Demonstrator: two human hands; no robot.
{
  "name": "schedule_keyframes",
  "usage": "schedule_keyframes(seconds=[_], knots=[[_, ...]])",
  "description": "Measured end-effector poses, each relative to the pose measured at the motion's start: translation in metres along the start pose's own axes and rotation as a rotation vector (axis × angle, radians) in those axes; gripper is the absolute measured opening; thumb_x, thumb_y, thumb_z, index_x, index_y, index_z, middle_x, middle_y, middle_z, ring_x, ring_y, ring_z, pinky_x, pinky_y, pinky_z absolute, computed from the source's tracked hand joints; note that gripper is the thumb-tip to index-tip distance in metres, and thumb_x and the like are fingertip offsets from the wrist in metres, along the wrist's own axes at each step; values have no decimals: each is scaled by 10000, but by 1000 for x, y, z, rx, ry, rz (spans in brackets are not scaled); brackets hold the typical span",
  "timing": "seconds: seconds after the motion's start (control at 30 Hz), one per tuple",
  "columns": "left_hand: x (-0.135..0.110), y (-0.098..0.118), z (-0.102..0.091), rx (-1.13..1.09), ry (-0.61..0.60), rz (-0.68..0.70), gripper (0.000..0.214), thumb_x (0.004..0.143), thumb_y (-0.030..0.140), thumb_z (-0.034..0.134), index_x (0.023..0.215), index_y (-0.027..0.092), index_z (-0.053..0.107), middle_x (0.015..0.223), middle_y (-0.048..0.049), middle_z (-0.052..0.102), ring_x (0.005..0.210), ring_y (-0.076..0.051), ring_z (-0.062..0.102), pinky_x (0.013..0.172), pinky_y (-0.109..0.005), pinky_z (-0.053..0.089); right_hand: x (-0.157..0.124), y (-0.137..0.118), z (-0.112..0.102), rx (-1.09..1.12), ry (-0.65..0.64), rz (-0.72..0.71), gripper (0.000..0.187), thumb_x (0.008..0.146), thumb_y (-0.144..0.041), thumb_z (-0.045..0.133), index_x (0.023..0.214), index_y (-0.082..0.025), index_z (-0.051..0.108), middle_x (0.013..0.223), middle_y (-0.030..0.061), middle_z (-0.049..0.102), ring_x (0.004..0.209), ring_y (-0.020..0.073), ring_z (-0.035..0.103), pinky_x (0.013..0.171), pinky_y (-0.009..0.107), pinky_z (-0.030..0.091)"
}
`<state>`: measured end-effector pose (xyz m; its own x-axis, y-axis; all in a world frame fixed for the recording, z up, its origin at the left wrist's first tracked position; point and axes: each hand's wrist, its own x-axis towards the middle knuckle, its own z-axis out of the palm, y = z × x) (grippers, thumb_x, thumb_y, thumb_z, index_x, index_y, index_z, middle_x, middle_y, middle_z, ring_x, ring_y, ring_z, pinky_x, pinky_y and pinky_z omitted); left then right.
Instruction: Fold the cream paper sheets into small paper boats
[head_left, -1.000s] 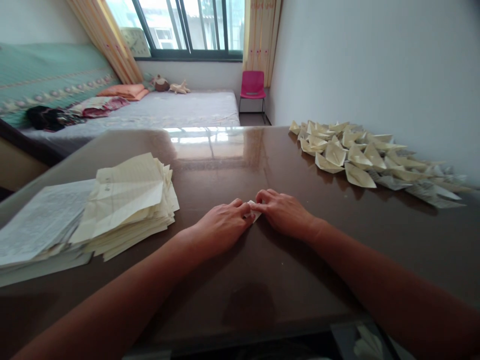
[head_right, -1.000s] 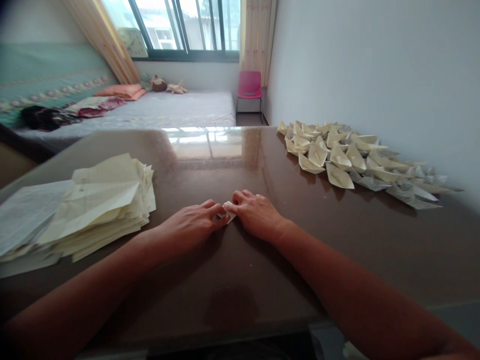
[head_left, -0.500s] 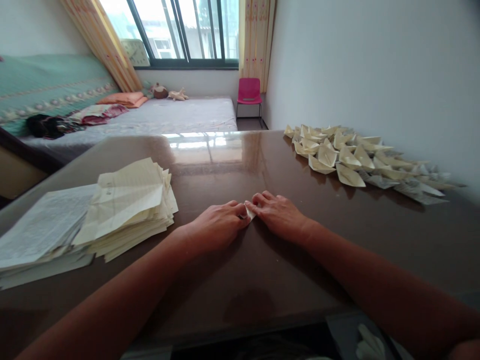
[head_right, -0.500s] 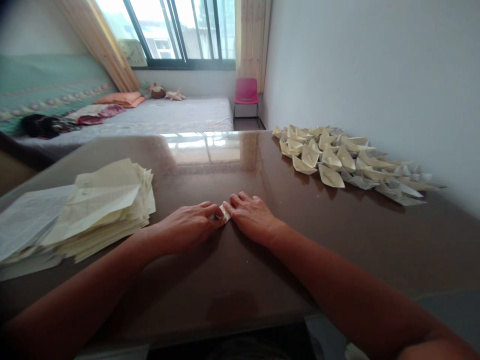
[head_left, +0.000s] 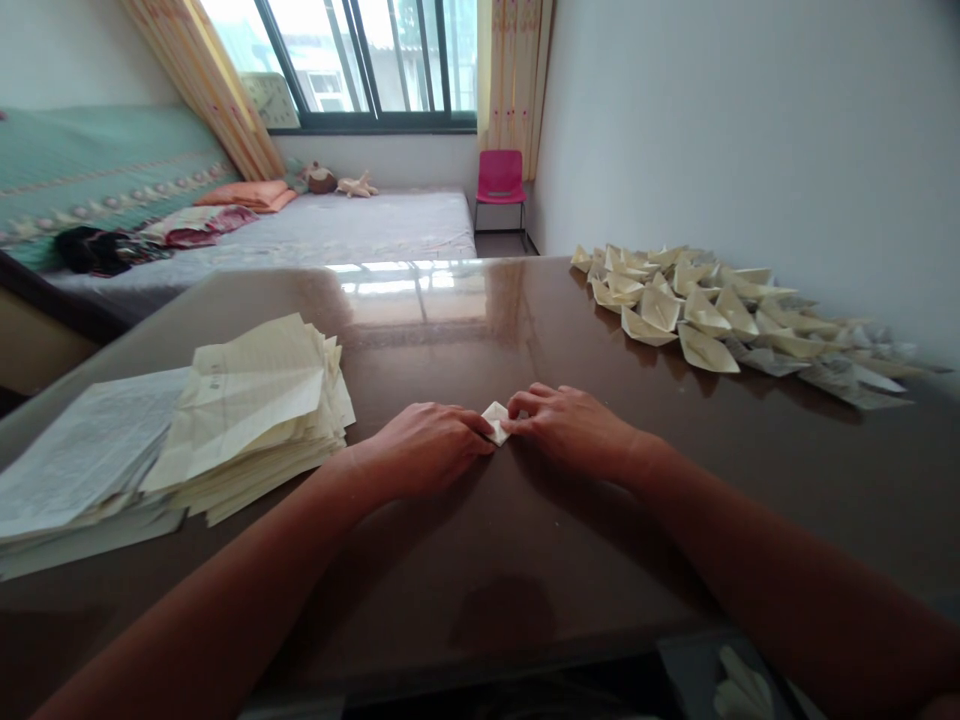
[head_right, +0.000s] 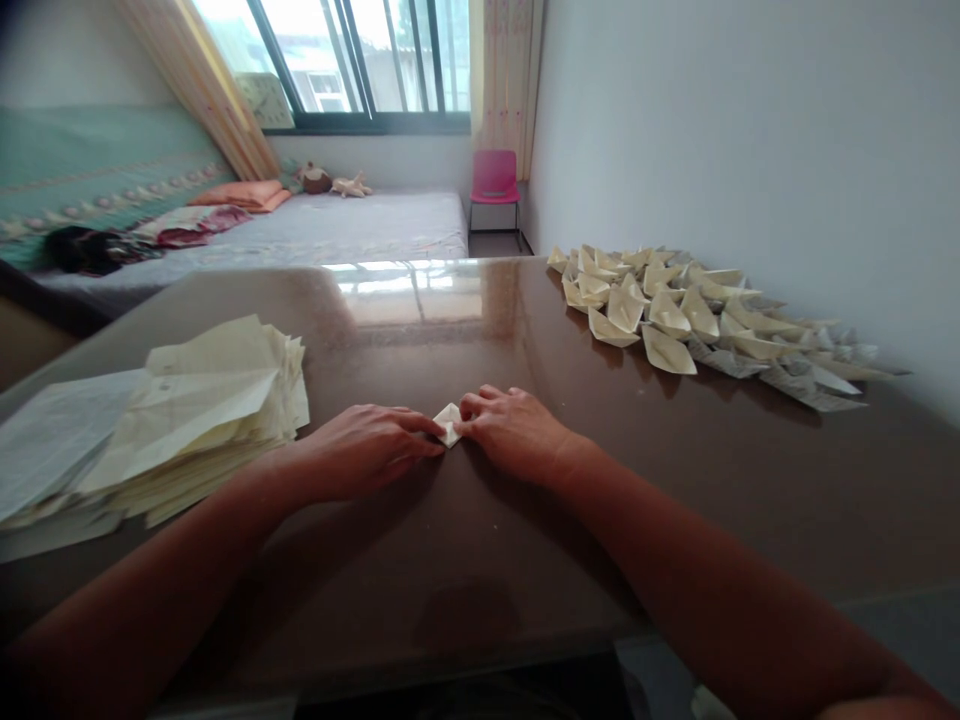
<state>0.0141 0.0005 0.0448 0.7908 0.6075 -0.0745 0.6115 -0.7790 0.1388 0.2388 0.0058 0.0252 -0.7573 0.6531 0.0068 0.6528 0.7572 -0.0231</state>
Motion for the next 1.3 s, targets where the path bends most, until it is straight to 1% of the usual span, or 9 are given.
schedule_keyframes(seconds=[0.23,0.37,0.47,0.63,0.83,0.97,1.07,1.17,1.3], knots=[[5,-6,6,-52,76,-24,273,853,201,474,1008,284,683,1025,14,701,927,-153,640,794,-236,450,-1,-2,-4,98,28,-47,280,906,-230,499,1108,-306,677,1081,50,655,1000,200,518,841,325,400],[11,-9,15,-82,132,-74,206,884,261,477,954,261,670,930,-3,679,884,-160,621,771,-251,444,3,3,6,263,73,4,302,868,-163,506,1057,-306,694,1063,13,655,977,167,561,803,272,416],[15,-13,26,-108,228,-205,189,898,334,483,930,227,636,930,-19,651,877,-172,610,755,-270,451,9,9,20,399,186,125,254,886,-219,508,1075,-258,672,1072,22,635,887,134,594,766,243,427],[21,-15,40,-178,315,-276,332,872,448,526,1103,212,556,980,-33,654,939,-202,591,818,-326,465,16,10,33,442,274,242,441,862,-410,577,1251,-204,548,1061,59,626,867,157,585,756,268,441],[21,-14,41,-198,296,-273,404,829,432,591,1178,234,542,996,-26,640,949,-205,592,841,-341,470,16,9,33,504,242,221,426,834,-375,625,1229,-229,555,1063,41,607,797,128,570,726,263,447],[21,-15,41,-183,297,-279,323,817,414,603,1085,235,601,1012,-29,607,922,-189,596,807,-315,486,13,4,25,355,250,195,297,873,-337,588,1148,-228,612,1091,59,596,971,167,542,816,285,438],[19,-12,37,-130,277,-164,214,872,339,550,1026,225,646,1039,-40,631,994,-185,571,892,-313,464,8,-5,15,138,130,100,278,932,-242,477,1171,-220,618,1095,83,612,1054,204,498,875,326,416],[17,0,32,20,159,-69,232,915,216,463,1047,174,649,1049,-78,646,1011,-198,552,901,-323,462,2,-17,9,-51,48,65,391,937,-173,415,1315,-141,508,1197,146,582,1097,261,482,867,383,408],[15,24,27,225,32,-97,276,881,112,465,1116,89,607,1083,-152,629,1025,-246,545,837,-355,482,-5,-28,5,-111,13,30,391,939,-161,391,1311,-107,499,1237,175,567,1140,284,471,874,401,389]])
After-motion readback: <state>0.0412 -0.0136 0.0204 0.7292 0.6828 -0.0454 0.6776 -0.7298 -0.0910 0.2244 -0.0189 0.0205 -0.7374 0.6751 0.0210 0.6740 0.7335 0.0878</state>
